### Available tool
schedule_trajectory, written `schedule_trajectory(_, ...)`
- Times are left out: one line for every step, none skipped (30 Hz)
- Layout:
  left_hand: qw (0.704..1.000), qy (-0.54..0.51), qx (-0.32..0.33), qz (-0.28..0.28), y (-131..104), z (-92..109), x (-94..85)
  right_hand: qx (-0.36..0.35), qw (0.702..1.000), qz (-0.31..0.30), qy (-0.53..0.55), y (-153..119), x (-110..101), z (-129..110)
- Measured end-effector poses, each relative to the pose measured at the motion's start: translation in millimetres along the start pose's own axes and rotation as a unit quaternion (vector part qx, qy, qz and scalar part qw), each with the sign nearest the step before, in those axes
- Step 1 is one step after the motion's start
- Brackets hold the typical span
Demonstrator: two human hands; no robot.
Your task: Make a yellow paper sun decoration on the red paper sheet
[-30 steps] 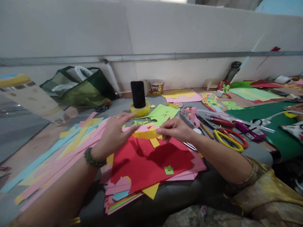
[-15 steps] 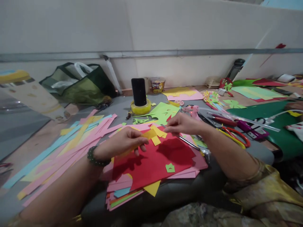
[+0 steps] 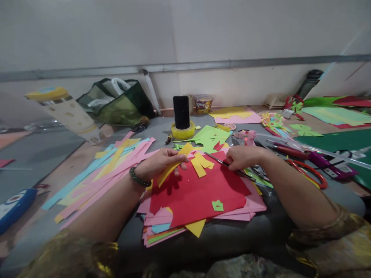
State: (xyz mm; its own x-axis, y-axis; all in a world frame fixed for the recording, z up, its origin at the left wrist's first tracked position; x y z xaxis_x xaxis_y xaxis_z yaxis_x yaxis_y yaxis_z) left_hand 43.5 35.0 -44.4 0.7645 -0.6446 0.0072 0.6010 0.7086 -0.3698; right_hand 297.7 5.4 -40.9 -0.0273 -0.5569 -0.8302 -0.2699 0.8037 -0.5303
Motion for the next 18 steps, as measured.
schedule_trajectory(1.0,-0.009,-0.004,0.0,0.4,-0.4,0.5,0.002,1.0,0.01,-0.01,0.8,0.3,-0.6)
schedule_trajectory(1.0,-0.018,-0.007,-0.001,1.0,-1.1,0.5,0.002,1.0,0.016,-0.017,1.6,0.6,-1.3)
schedule_trajectory(1.0,-0.027,-0.011,-0.003,1.7,-1.8,0.3,0.001,0.999,0.02,-0.025,2.1,0.6,-1.8)
schedule_trajectory(0.999,-0.037,-0.014,-0.005,2.4,-2.6,-0.3,0.002,0.999,0.025,-0.035,2.2,0.1,-1.9)
schedule_trajectory(0.999,-0.049,-0.017,-0.006,3.1,-3.5,-1.2,0.004,0.998,0.032,-0.048,1.6,-1.2,-1.4)
schedule_trajectory(0.998,-0.06,-0.018,-0.006,3.8,-4.2,-2.2,0.003,0.998,0.042,-0.056,0.2,-3.2,-0.4)
schedule_trajectory(0.997,-0.071,-0.019,-0.005,4.6,-4.8,-3.4,-0.002,0.997,0.052,-0.058,-2.1,-5.9,1.1)
schedule_trajectory(0.997,-0.08,-0.02,-0.003,5.3,-5.3,-4.5,-0.014,0.997,0.064,-0.049,-5.2,-9.1,2.6)
schedule_trajectory(0.996,-0.087,-0.019,-0.001,5.9,-5.6,-5.4,-0.035,0.996,0.076,-0.027,-9.0,-12.5,3.8)
schedule_trajectory(0.996,-0.093,-0.018,0.0,6.5,-5.7,-6.2,-0.066,0.994,0.085,0.008,-13.0,-15.5,4.2)
schedule_trajectory(0.995,-0.097,-0.017,0.002,6.9,-5.6,-6.7,-0.102,0.99,0.085,0.052,-17.0,-17.7,3.7)
schedule_trajectory(0.995,-0.1,-0.012,0.004,7.2,-5.3,-7.0,-0.136,0.983,0.074,0.103,-20.6,-18.6,2.1)
schedule_trajectory(0.995,-0.103,-0.008,0.005,7.2,-4.9,-7.1,-0.163,0.973,0.054,0.156,-23.6,-18.2,-0.5)
schedule_trajectory(0.994,-0.105,-0.002,0.007,7.2,-4.4,-7.0,-0.181,0.962,0.028,0.204,-25.8,-16.7,-3.9)
schedule_trajectory(0.994,-0.108,0.004,0.01,7.0,-4.0,-6.7,-0.193,0.951,0.003,0.243,-27.4,-14.4,-7.8)
schedule_trajectory(0.994,-0.112,0.009,0.012,6.7,-3.7,-6.4,-0.2,0.942,-0.017,0.269,-28.5,-12.0,-11.8)
schedule_trajectory(0.993,-0.115,0.012,0.015,6.3,-3.4,-6.1,-0.204,0.936,-0.03,0.284,-29.2,-9.8,-15.5)
schedule_trajectory(0.993,-0.119,0.012,0.018,5.9,-3.3,-5.8,-0.209,0.933,-0.036,0.292,-29.6,-8.1,-18.6)
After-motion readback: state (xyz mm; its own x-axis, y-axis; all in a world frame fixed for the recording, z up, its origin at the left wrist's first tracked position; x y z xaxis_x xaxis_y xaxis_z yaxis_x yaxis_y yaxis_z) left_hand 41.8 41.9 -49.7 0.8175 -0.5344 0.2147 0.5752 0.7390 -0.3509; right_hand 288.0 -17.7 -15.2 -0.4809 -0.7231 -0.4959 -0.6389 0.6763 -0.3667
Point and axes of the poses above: each hand's wrist, its own y-axis towards the middle knuckle, its own x-axis out of the palm, z = x × y, the point moved 2 cm from there along y, towards the middle knuckle, and after that the axes turned 4 degrees about -z, right-handed, at the moved point
